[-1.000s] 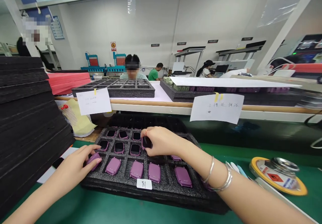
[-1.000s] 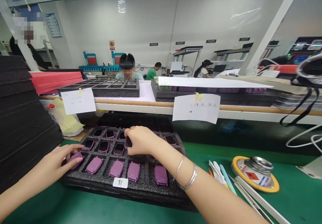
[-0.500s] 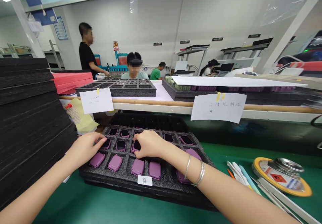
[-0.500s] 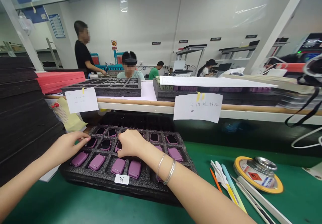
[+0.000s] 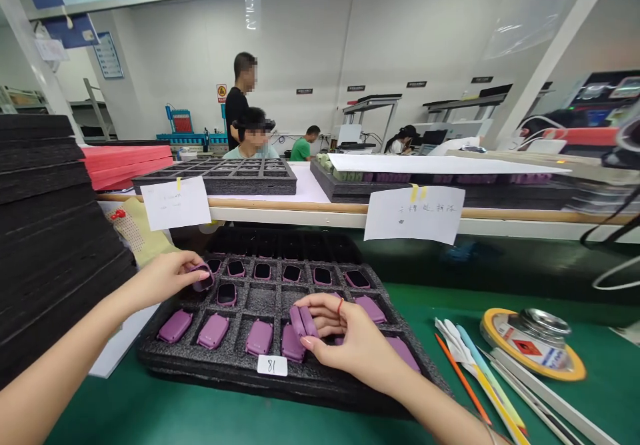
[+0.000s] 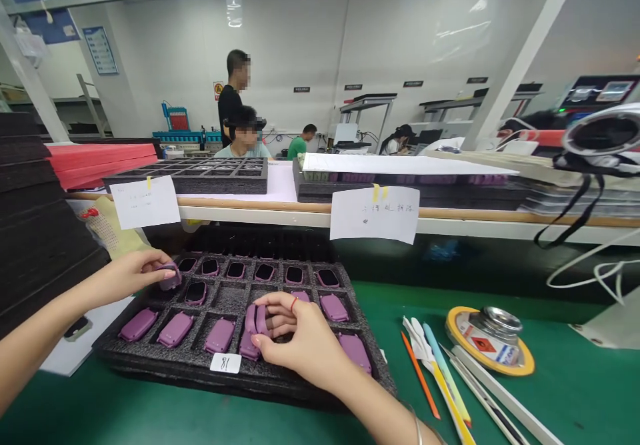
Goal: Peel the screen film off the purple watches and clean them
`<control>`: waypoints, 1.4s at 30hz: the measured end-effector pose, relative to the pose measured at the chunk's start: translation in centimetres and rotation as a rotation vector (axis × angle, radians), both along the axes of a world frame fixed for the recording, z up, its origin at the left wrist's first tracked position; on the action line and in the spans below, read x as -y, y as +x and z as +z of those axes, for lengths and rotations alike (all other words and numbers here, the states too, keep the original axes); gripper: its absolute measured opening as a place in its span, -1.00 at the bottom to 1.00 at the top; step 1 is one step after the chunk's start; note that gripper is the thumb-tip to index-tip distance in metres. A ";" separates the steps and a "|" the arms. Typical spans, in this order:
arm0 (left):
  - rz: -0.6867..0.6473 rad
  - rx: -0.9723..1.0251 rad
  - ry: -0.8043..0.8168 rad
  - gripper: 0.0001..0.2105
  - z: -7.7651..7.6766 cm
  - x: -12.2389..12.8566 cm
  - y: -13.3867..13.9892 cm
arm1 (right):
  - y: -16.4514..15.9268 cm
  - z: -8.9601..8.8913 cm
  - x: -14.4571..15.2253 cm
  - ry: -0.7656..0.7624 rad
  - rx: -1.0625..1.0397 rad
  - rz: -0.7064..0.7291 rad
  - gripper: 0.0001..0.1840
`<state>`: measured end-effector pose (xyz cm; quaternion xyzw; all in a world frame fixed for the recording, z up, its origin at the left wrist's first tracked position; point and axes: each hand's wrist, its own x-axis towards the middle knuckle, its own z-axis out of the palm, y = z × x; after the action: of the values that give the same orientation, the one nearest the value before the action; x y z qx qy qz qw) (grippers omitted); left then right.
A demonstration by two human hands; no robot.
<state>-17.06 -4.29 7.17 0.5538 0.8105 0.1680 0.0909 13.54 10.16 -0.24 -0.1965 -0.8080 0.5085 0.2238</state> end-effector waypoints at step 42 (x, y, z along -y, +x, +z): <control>-0.012 1.712 0.128 -0.60 -4.9 -4.6 17.2 | 1.2 -0.6 -0.6 0.305 -0.207 -0.020 -0.16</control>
<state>0.13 0.35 2.24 0.2448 0.4489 0.5728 0.6407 14.78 10.81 -0.85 -0.1147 -0.8463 0.3955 0.3380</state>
